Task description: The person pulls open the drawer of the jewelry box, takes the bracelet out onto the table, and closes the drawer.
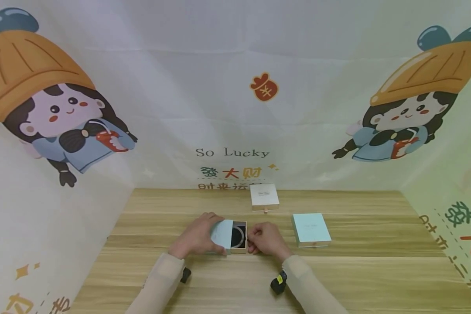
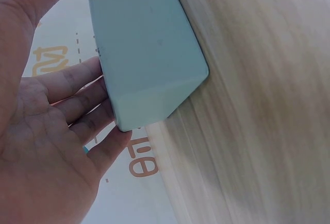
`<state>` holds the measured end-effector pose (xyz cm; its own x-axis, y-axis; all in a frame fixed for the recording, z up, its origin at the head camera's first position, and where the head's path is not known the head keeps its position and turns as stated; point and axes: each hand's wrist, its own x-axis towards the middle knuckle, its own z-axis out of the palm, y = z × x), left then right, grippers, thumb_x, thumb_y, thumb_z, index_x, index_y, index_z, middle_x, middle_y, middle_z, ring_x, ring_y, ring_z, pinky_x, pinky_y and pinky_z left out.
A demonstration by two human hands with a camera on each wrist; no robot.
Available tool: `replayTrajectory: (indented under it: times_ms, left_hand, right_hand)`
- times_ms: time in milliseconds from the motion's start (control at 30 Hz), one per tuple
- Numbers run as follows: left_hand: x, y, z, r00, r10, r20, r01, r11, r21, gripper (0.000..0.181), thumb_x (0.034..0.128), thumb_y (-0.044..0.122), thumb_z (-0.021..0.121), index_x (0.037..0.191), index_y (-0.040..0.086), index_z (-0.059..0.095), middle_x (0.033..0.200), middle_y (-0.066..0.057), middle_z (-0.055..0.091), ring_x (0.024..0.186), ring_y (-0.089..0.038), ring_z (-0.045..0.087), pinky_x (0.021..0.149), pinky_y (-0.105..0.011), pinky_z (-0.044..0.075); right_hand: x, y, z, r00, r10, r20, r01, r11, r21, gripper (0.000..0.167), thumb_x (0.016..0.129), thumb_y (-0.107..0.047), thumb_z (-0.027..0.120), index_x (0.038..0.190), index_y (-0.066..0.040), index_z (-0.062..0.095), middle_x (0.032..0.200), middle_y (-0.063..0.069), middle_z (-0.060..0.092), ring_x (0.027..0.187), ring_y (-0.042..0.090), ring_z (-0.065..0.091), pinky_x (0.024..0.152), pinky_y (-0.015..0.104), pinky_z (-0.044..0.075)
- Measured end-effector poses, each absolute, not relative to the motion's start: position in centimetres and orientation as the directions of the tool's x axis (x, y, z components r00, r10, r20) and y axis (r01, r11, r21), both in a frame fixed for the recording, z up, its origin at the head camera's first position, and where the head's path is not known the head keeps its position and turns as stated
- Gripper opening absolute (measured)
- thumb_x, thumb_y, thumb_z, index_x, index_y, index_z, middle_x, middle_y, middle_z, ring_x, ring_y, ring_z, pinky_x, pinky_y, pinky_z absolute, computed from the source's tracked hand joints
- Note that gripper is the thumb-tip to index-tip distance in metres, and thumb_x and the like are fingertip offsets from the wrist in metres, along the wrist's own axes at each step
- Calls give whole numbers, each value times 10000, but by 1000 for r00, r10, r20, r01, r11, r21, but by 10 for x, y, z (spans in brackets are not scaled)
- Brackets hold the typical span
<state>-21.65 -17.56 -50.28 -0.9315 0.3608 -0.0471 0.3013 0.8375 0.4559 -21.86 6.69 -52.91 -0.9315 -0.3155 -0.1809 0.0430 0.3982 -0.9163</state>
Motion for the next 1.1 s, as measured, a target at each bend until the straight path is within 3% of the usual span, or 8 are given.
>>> replayTrajectory:
  times_ms: [333,633,800,1100]
  left_hand:
    - [-218,-177,-505,-927,373,-33,319,834,449,1002,597,467,973,1444,123,563,1390,-66,600,1235,-274,562,991,-472,527]
    - [-215,-178,-506,-914,404,-38,356,843,403,1000,656,481,936,1485,110,517,1454,-90,570,1378,-352,496,1139,-557,433]
    - [-213,-175,-506,-897,440,-31,399,838,372,977,729,487,886,1512,76,469,1472,-106,544,1357,-330,493,1153,-531,424]
    - [-209,-174,-507,-892,452,-13,423,843,332,940,770,479,844,1516,60,454,1462,-115,534,1315,-304,497,1132,-490,442]
  right_hand:
    - [-219,72,-530,-936,-311,-167,30,404,-914,171,984,-4,564,877,42,689,677,73,697,548,102,665,552,284,603]
    - [-216,79,-532,-936,-301,-181,42,414,-909,169,987,-12,566,872,27,682,686,68,686,557,102,666,562,281,605]
    - [-215,81,-531,-939,-304,-162,17,431,-902,177,983,-15,568,853,26,680,680,62,685,555,102,667,557,279,603]
    - [-216,87,-529,-952,-271,-141,-9,487,-873,154,957,6,573,852,13,685,668,61,677,539,99,662,534,266,590]
